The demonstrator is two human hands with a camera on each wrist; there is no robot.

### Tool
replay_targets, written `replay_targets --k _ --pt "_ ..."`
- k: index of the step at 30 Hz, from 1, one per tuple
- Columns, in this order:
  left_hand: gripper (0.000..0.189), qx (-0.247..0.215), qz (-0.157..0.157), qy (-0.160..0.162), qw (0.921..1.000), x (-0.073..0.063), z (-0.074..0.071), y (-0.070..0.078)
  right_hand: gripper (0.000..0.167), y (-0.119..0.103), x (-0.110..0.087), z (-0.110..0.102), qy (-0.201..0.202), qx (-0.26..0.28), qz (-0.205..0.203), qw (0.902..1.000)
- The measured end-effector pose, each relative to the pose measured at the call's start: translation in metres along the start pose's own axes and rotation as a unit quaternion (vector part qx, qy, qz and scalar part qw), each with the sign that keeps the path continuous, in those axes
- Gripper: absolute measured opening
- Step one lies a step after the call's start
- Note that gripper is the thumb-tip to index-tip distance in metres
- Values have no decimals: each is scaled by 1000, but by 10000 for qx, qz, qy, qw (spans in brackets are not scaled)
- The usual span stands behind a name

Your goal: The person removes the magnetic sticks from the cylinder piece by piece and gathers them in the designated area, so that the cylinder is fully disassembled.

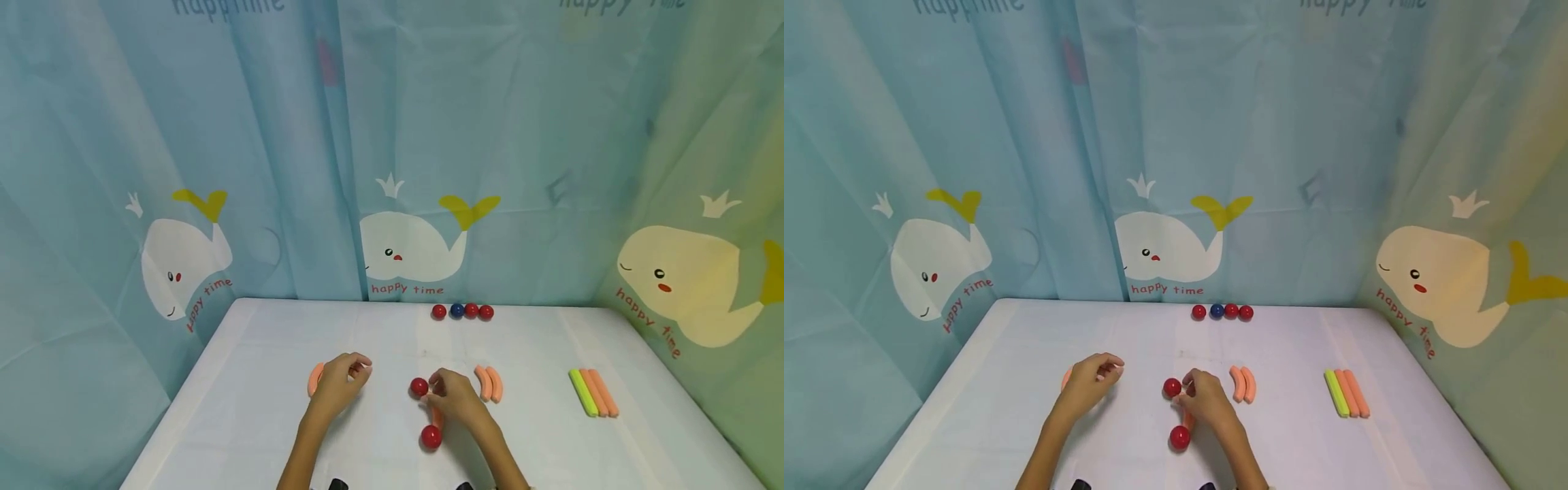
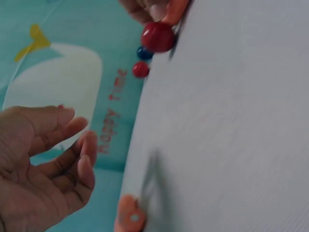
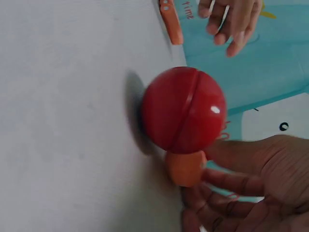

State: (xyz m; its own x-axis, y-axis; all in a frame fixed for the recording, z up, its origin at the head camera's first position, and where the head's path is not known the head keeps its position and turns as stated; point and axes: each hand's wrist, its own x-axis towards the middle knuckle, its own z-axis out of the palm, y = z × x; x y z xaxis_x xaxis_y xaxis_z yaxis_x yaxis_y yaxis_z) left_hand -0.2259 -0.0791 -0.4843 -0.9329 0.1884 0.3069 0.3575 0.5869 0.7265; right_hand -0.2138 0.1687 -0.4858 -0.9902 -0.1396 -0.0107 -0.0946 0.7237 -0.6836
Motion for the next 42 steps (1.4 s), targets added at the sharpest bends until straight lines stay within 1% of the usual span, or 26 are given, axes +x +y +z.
replay_targets --k 4,6,9,11,14,17,22,27,31,34,42 --pt "7 -71 121 -633 9979 -1 14 2 17 -3 -3 -4 -105 -368 223 9990" --pt "7 -107 165 -804 9966 -2 20 3 16 -4 -3 -4 -151 -456 258 9985" --pt "11 -205 204 -955 9950 -3 25 5 15 -4 -3 -2 -128 -452 182 9987" --pt "16 -294 181 -1034 9940 -4 29 5 14 -4 -3 0 -131 -389 62 9991" --pt "25 -436 95 -1172 9921 -5 33 6 12 -3 -3 2 -153 -233 -224 9994" --pt "33 -478 5 -1274 9907 -6 38 7 11 -1 -3 4 -224 -137 -549 9981" --pt "37 -411 94 -1318 9904 -7 42 11 11 1 -2 6 -226 -147 -881 9957" --pt "35 -205 318 -1163 9925 -6 45 13 10 2 1 8 -194 -168 -1116 9934" --pt "31 -63 385 -1046 9938 -5 48 15 8 2 2 7 -176 -200 -1253 9918" --pt "30 -21 359 -1054 9938 -4 50 16 8 2 2 7 -185 -195 -1208 9923" --pt "27 110 205 -1105 9936 -4 54 17 10 0 0 8 -314 -46 -833 9960"
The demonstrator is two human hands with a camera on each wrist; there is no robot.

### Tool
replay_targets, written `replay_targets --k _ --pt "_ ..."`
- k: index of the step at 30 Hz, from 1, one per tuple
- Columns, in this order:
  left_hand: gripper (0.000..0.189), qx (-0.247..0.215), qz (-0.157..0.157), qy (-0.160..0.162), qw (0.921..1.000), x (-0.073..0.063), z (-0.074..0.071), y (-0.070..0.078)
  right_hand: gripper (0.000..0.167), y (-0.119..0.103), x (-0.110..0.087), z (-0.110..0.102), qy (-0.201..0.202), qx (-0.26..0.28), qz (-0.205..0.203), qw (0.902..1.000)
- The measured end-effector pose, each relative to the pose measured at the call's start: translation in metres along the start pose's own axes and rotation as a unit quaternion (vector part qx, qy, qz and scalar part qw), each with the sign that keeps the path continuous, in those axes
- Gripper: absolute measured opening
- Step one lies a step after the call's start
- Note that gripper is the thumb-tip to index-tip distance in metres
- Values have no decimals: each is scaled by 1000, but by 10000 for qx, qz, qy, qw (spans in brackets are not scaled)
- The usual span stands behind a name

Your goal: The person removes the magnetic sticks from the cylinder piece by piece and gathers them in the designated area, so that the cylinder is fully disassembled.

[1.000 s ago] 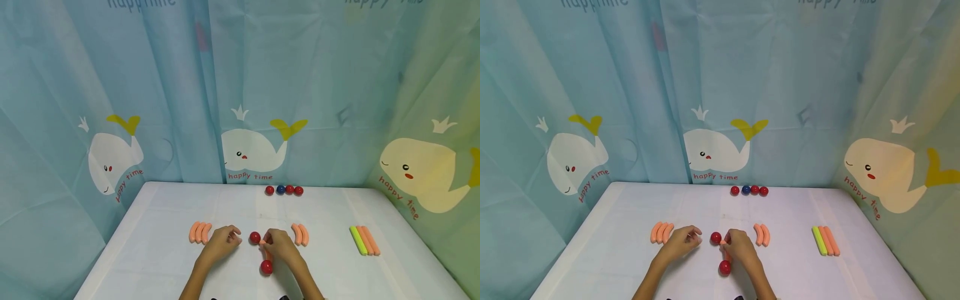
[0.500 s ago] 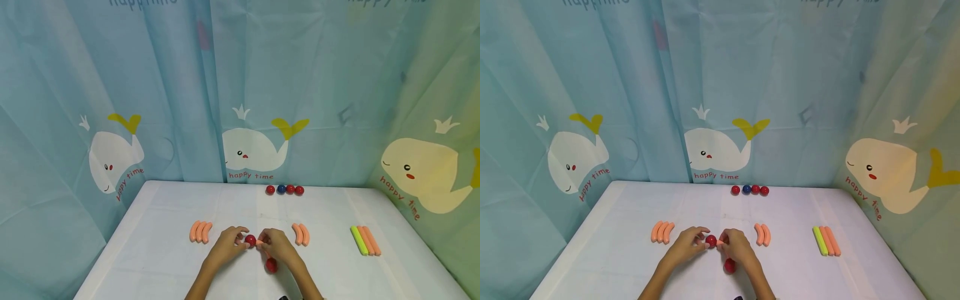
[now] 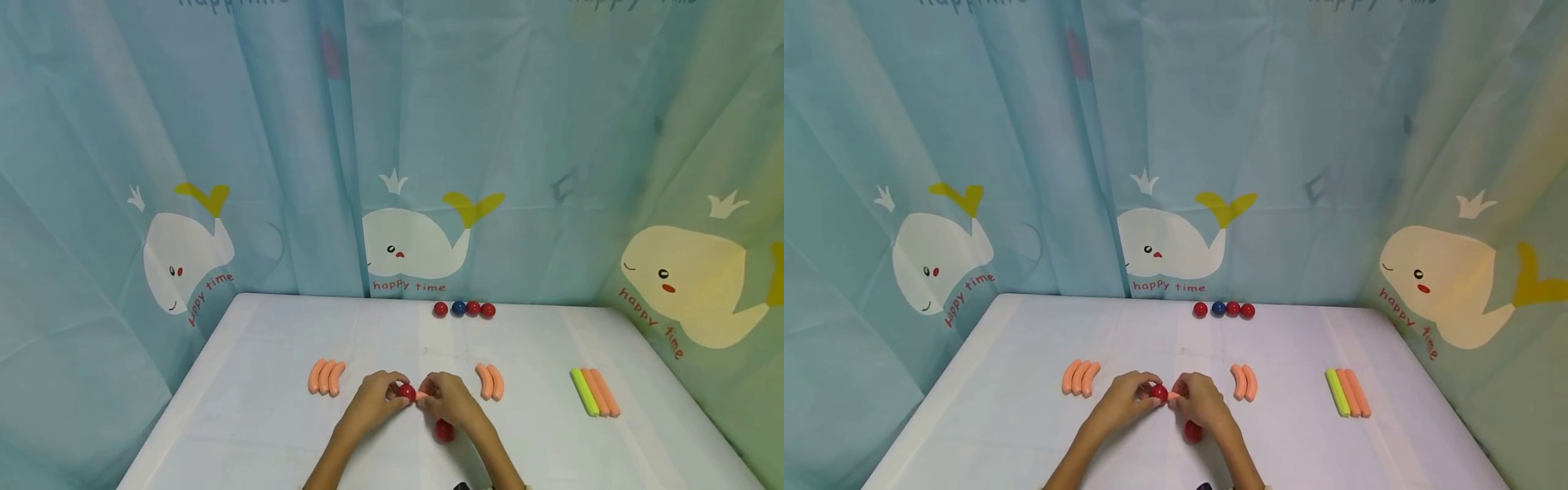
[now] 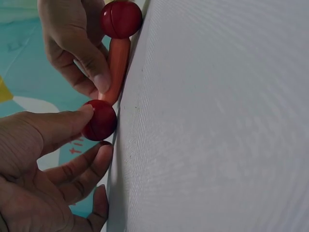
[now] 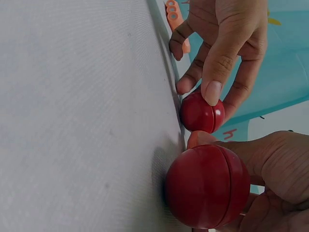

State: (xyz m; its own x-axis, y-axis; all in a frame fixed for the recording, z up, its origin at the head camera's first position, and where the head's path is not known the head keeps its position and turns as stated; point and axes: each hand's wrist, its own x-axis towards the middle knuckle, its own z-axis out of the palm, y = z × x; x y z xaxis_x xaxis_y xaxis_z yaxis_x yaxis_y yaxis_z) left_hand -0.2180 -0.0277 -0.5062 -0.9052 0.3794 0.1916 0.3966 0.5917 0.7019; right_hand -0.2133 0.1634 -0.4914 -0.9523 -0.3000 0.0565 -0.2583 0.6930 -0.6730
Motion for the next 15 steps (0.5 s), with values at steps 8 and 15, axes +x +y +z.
replay_targets --k 8,15 --pt "30 13 -19 -4 10000 1 1 3 11 -2 1 1 27 -96 66 9999" --pt "31 -83 -128 15 9999 -1 2 4 11 -1 -2 3 95 -151 -93 9998"
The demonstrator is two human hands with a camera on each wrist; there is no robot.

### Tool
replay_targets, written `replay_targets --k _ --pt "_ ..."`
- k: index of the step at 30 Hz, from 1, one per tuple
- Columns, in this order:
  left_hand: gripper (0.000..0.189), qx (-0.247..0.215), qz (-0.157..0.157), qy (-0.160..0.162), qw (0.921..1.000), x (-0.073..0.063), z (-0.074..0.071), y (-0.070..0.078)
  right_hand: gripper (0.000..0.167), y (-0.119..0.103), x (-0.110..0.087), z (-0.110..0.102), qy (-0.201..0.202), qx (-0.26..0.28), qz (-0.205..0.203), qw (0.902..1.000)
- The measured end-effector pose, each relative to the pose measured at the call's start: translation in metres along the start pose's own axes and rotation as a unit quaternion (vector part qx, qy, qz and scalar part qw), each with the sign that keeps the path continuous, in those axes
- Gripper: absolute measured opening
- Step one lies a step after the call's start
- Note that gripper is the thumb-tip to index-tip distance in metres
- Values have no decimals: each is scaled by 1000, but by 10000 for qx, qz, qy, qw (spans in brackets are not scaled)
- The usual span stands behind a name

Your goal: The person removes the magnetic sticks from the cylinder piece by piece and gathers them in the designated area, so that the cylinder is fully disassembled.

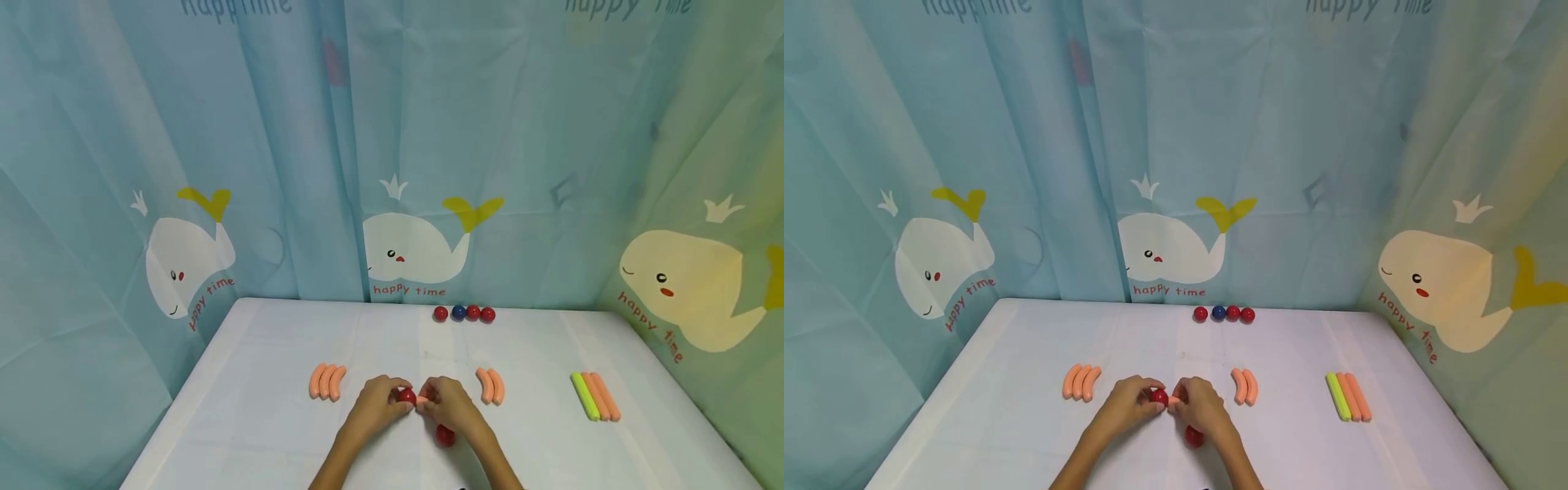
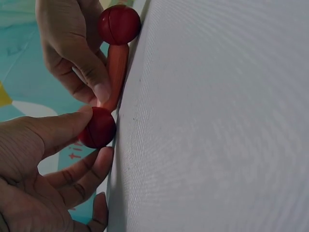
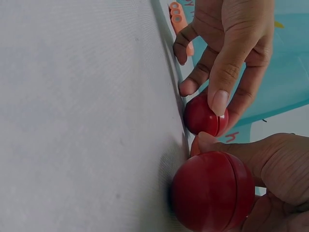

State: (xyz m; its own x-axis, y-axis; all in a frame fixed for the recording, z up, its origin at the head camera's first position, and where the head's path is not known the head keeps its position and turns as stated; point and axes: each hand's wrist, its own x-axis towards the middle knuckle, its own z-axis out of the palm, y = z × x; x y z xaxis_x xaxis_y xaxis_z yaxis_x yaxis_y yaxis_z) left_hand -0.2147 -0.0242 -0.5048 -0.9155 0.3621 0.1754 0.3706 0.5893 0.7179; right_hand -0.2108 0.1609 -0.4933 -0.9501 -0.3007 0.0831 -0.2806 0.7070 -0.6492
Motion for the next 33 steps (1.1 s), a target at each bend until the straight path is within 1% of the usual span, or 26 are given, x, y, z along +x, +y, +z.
replay_targets --k 3,7,11,18,24,29,33 --pt "30 -2 -4 54 10000 0 0 0 11 0 1 1 34 -60 -4 10000" --pt "28 89 56 111 9999 0 1 1 11 1 2 2 -24 -84 127 9999" --pt "28 124 25 86 9999 0 1 2 11 2 1 2 -77 -83 204 9997" --pt "28 90 11 117 9999 -1 1 2 11 4 1 2 -118 -145 49 9998" --pt "26 -99 134 162 9997 2 0 -4 10 2 -1 0 -192 -127 -157 9996" --pt "25 -350 48 258 9990 3 -3 -11 10 4 -1 -2 -157 -79 -218 9996" --pt "25 -404 38 263 9988 4 -5 -13 10 7 1 -1 -129 -33 -262 9996"
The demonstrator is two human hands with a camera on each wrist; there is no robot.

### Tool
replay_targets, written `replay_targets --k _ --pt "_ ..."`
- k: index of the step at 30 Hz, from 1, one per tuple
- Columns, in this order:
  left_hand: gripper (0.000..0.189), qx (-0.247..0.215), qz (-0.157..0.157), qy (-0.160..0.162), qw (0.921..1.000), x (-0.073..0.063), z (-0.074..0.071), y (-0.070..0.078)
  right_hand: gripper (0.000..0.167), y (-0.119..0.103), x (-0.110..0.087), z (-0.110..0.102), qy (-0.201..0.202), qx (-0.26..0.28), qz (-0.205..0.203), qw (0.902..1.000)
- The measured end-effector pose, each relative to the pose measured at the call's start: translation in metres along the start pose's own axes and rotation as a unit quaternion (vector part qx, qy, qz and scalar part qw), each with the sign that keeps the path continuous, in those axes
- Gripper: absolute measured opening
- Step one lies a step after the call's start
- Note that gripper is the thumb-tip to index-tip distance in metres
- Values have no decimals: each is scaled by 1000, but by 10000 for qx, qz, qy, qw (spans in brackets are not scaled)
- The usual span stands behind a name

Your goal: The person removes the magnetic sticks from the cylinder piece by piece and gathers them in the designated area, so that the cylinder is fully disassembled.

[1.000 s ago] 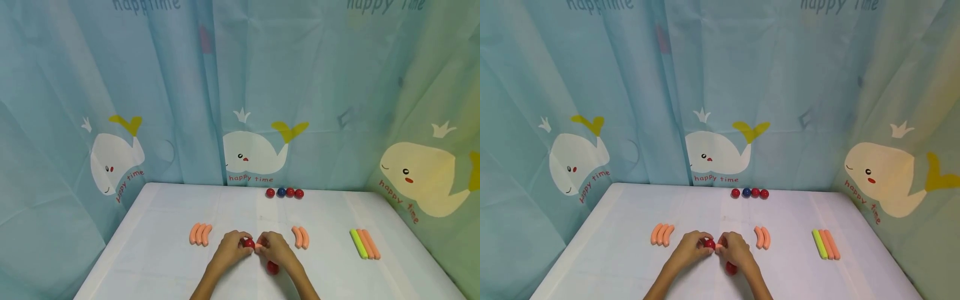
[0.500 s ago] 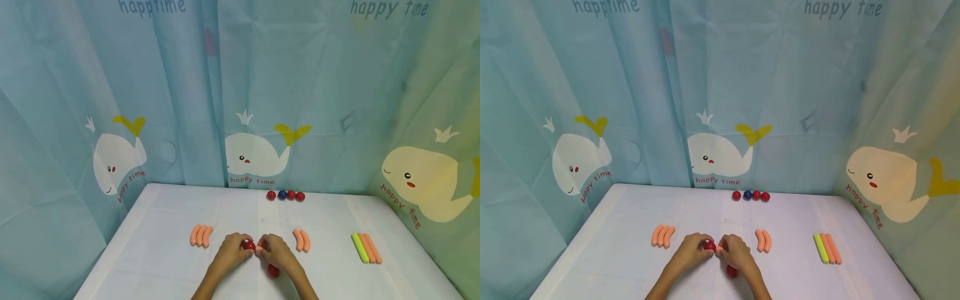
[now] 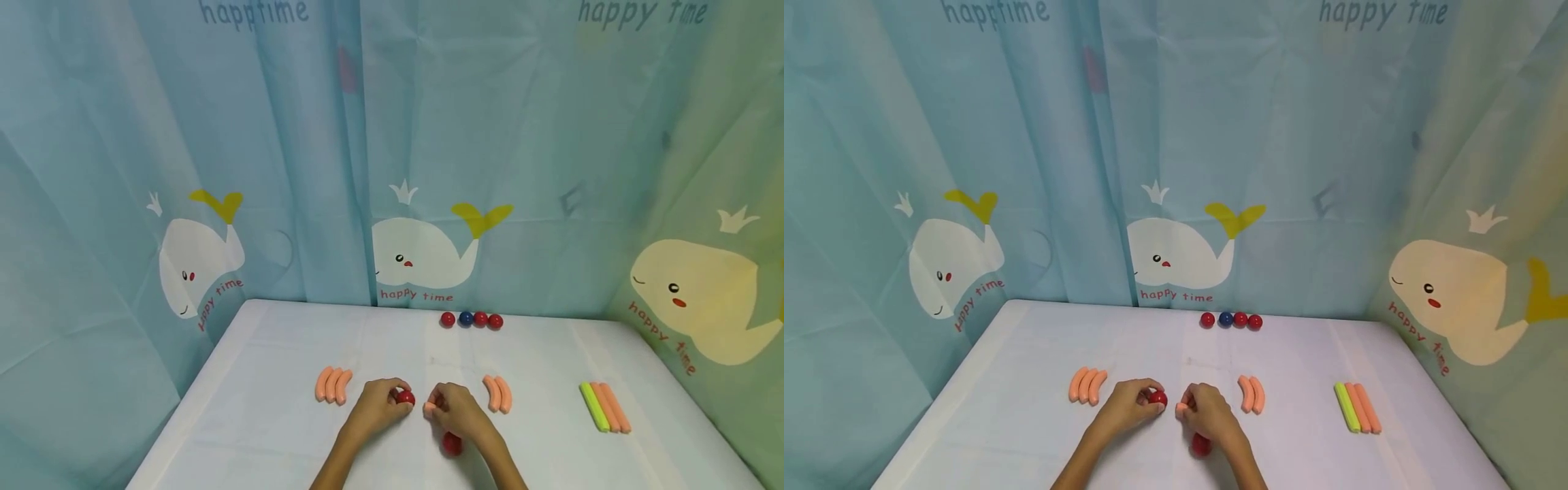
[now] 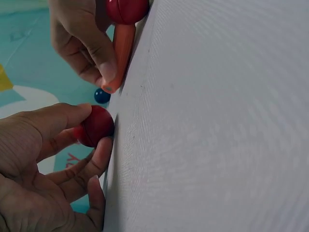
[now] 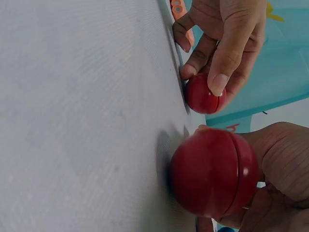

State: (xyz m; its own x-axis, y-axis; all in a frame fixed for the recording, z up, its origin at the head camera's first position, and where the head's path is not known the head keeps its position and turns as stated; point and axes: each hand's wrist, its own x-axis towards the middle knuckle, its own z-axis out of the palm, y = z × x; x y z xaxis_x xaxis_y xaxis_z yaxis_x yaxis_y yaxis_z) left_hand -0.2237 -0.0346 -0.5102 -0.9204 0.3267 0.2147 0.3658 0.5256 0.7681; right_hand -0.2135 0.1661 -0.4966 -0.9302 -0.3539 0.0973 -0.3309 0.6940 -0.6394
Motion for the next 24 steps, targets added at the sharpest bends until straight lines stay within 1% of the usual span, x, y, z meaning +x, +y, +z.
replay_targets --k 7,10,12,15,17,20,24 --pt "27 -29 -202 -15 9998 -1 3 3 12 8 -1 -1 -33 348 114 9993" --pt "27 -14 -279 -93 9996 1 4 3 13 10 -1 -3 -20 422 143 9990" --pt "27 9 -306 -195 9993 5 3 2 13 11 -1 -3 14 457 181 9988" --pt "27 128 -368 -397 9985 17 2 1 13 12 0 -4 55 531 266 9982" --pt "26 252 -379 -543 9975 27 0 0 13 13 1 -4 51 556 265 9981" --pt "25 429 -476 -739 9952 42 -1 -3 13 13 1 -4 -17 605 240 9979" --pt "26 311 -609 -882 9938 66 0 -8 13 13 2 -3 -26 571 283 9980"
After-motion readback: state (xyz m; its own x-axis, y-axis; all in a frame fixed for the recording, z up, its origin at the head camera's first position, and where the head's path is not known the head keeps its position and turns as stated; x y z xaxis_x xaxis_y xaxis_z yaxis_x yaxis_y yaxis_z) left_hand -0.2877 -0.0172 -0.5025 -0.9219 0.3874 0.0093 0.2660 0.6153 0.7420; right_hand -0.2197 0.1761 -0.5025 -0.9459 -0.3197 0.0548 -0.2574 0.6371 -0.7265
